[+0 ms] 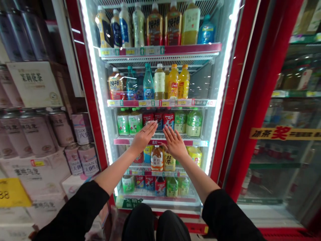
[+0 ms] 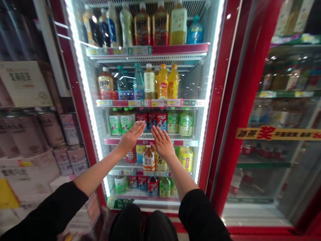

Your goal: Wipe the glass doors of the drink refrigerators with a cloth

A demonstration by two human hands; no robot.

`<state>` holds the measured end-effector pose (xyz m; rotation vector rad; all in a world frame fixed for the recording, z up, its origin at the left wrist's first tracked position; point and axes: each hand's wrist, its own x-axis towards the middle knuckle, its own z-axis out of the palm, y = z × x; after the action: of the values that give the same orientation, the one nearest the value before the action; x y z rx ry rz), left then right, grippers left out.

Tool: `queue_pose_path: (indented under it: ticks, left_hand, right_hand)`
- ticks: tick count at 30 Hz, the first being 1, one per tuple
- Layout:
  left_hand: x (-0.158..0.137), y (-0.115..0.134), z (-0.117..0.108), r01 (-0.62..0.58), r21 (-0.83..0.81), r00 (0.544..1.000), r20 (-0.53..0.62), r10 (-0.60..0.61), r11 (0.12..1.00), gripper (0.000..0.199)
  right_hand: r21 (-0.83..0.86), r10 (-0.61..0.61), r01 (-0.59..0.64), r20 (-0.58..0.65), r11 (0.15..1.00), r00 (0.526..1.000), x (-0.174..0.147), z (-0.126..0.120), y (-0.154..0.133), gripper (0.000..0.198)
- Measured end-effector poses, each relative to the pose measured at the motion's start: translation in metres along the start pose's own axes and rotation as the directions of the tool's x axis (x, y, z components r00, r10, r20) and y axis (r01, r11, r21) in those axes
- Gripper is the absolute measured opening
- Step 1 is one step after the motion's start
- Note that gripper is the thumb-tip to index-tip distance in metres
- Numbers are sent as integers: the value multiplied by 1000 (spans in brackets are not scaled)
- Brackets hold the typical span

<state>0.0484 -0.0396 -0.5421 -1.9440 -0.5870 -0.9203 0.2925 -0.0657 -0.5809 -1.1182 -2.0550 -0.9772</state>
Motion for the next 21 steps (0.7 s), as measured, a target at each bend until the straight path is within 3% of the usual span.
queue_pose_path:
  ticks: [2, 5, 10, 13, 17, 21]
  left_hand:
    - [14, -13, -2, -24, 3, 1000, -13, 24, 1000, 88]
    - [25, -23, -2, 66, 1, 996, -66, -66, 998, 88]
    - [13, 3, 7, 258, -24, 960, -103, -260, 966, 86]
    - [9, 19, 10, 208, -37, 976, -50, -210, 977, 86]
    - [24, 12, 8, 98, -68, 995, -3, -98, 993, 87]
    - [30, 0, 6, 261, -89, 956, -112, -270, 961, 87]
  right_hand:
    - [4, -4, 4, -10, 1000, 1000, 0, 1, 0, 69]
    - [3, 2, -2, -17, 1000, 1000, -1, 3, 1, 68]
    - [-17, -20, 18, -83, 1000, 996, -3, 13, 5, 71]
    - [-27, -23, 20, -145, 999, 989, -5, 20, 6, 76]
    - [-8, -8, 7, -174, 1000, 985, -7, 25, 5, 87]
    - [-28, -15, 9, -200, 1000, 980, -8, 29, 5, 89]
